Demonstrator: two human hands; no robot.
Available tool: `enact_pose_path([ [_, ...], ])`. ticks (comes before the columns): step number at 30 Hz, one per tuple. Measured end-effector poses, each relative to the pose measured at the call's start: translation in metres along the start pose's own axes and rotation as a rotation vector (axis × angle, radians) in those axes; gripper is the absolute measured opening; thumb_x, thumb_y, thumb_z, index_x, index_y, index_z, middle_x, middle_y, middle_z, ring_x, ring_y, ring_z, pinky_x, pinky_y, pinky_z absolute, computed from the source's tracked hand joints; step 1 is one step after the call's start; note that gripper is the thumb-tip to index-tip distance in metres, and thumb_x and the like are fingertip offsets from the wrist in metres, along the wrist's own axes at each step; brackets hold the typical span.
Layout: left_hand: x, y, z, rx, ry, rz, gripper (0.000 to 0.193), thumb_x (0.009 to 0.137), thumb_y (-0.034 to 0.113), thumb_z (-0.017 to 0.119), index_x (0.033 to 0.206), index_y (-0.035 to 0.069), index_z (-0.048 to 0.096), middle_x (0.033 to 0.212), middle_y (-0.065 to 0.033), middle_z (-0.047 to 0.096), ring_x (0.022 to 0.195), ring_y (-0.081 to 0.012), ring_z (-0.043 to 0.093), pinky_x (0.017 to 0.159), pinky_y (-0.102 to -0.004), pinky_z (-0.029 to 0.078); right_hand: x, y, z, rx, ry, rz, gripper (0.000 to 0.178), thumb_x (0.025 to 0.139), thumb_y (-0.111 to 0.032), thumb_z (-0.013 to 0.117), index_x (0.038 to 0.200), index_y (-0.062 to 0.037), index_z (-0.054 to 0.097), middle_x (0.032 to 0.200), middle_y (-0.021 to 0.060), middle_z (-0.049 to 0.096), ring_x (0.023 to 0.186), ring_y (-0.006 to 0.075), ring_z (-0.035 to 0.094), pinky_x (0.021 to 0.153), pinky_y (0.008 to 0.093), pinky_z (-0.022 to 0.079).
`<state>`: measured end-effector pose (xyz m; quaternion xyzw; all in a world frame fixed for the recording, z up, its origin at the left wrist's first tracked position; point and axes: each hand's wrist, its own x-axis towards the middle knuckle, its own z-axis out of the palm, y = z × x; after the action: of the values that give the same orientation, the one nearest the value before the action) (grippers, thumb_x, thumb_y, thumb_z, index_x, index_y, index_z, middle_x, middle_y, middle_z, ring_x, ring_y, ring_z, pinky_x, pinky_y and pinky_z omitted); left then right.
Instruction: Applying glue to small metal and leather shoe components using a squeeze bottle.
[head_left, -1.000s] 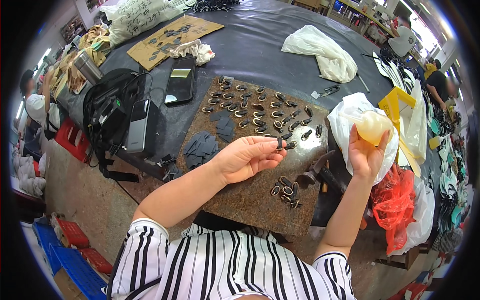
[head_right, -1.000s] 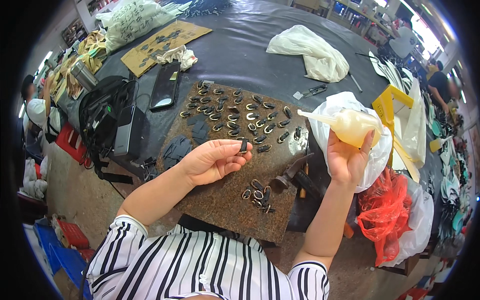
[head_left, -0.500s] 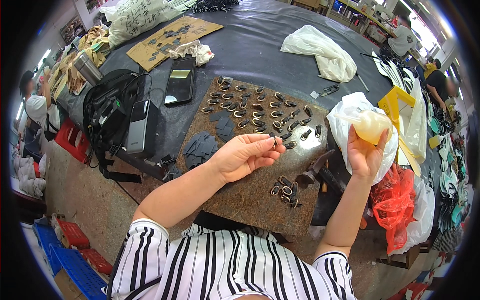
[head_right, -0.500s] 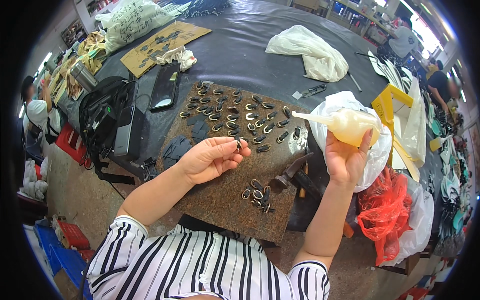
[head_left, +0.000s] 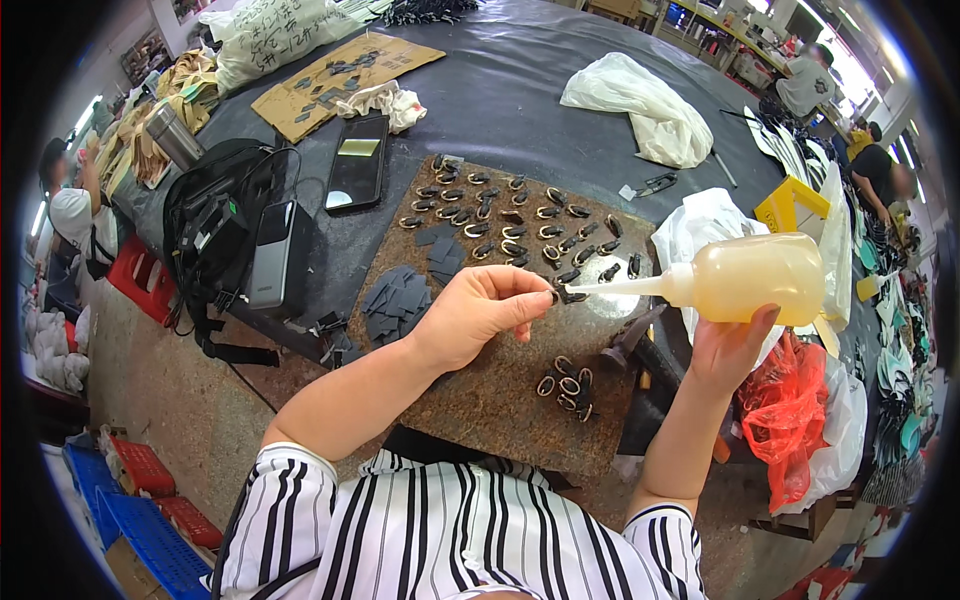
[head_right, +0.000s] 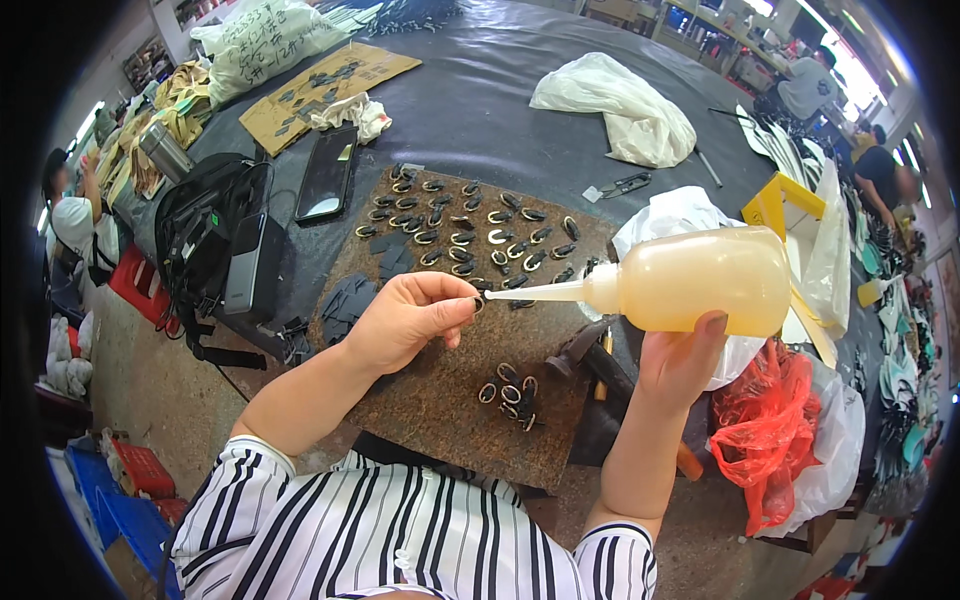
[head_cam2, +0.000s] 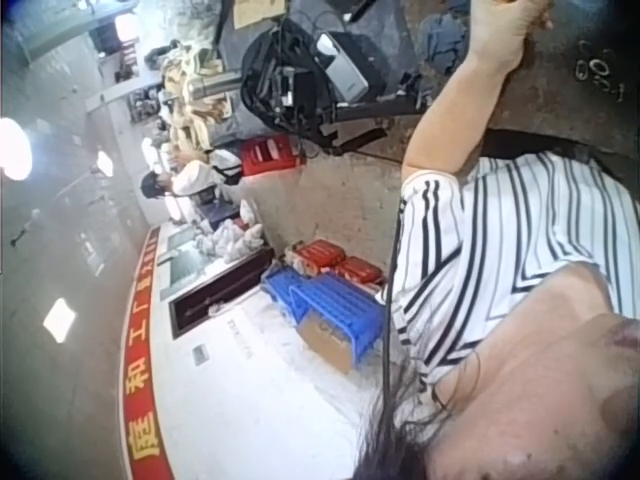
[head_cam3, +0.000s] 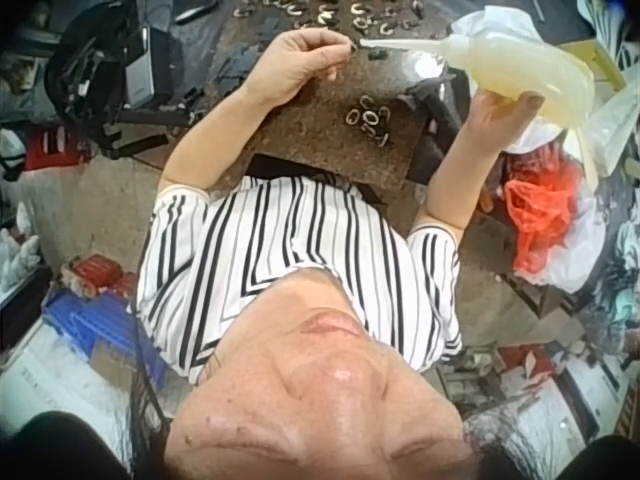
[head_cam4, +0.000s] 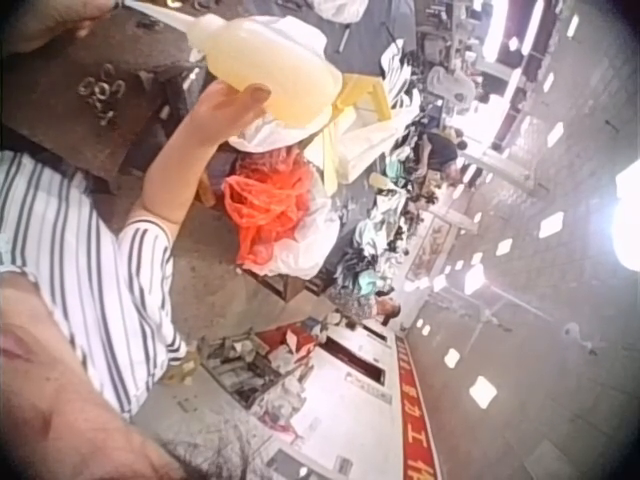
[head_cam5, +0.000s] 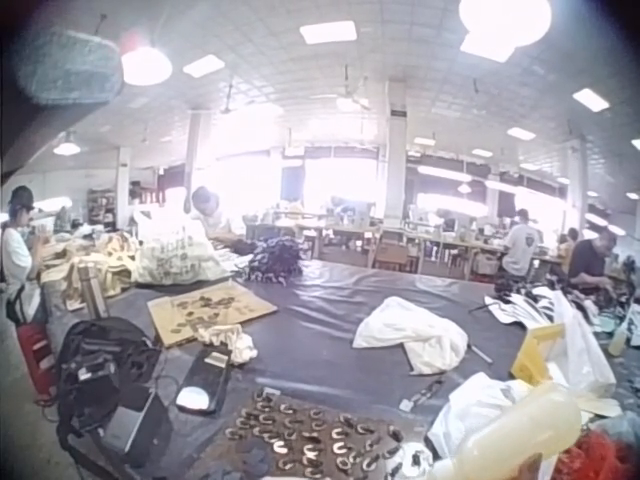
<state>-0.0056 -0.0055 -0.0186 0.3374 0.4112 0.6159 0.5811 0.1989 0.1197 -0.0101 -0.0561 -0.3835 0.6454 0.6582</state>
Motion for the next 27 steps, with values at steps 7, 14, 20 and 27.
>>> enact_pose_path([
  [7, 0.000, 0.001, -0.002, -0.122, -0.022, -0.097, 0.014, 0.072, 0.012, 0.057, 0.079, 0.000, 0.055, 0.066, -0.0019, 0.052, 0.054, -0.0067, 0.049, 0.052, -0.0203, 0.044, -0.005, -0.001, -0.003, -0.156, -0.149, -0.091, 0.052, 0.073, -0.029, 0.055, 0.116, -0.0065, 0.033, 0.116, 0.0081, 0.038, 0.108, 0.0242, 0.037, 0.091, 0.0409, 0.028],
  [14, 0.001, 0.000, -0.003, -0.150, -0.040, -0.136, 0.012, 0.072, 0.012, 0.057, 0.077, 0.001, 0.055, 0.063, -0.0001, 0.050, 0.052, -0.0054, 0.046, 0.053, -0.0225, 0.046, -0.009, -0.001, 0.000, -0.270, -0.174, -0.125, 0.054, 0.072, -0.033, 0.056, 0.115, -0.0065, 0.035, 0.115, 0.0088, 0.040, 0.106, 0.0252, 0.038, 0.089, 0.0400, 0.032],
  [20, 0.002, -0.001, -0.004, -0.208, -0.040, -0.157, 0.009, 0.073, 0.010, 0.055, 0.077, 0.002, 0.055, 0.062, -0.0001, 0.050, 0.050, -0.0048, 0.046, 0.053, -0.0230, 0.046, -0.013, -0.001, 0.000, -0.317, -0.217, -0.182, 0.056, 0.072, -0.034, 0.056, 0.115, -0.0065, 0.034, 0.114, 0.0092, 0.040, 0.106, 0.0253, 0.038, 0.088, 0.0399, 0.033],
  [27, 0.003, -0.001, -0.007, -0.254, -0.031, -0.176, 0.009, 0.073, 0.009, 0.056, 0.076, 0.001, 0.055, 0.063, -0.0013, 0.052, 0.049, -0.0048, 0.048, 0.053, -0.0231, 0.047, -0.012, -0.006, 0.011, -0.320, -0.333, -0.235, 0.057, 0.071, -0.037, 0.054, 0.115, -0.0068, 0.034, 0.114, 0.0102, 0.040, 0.105, 0.0252, 0.040, 0.085, 0.0395, 0.036],
])
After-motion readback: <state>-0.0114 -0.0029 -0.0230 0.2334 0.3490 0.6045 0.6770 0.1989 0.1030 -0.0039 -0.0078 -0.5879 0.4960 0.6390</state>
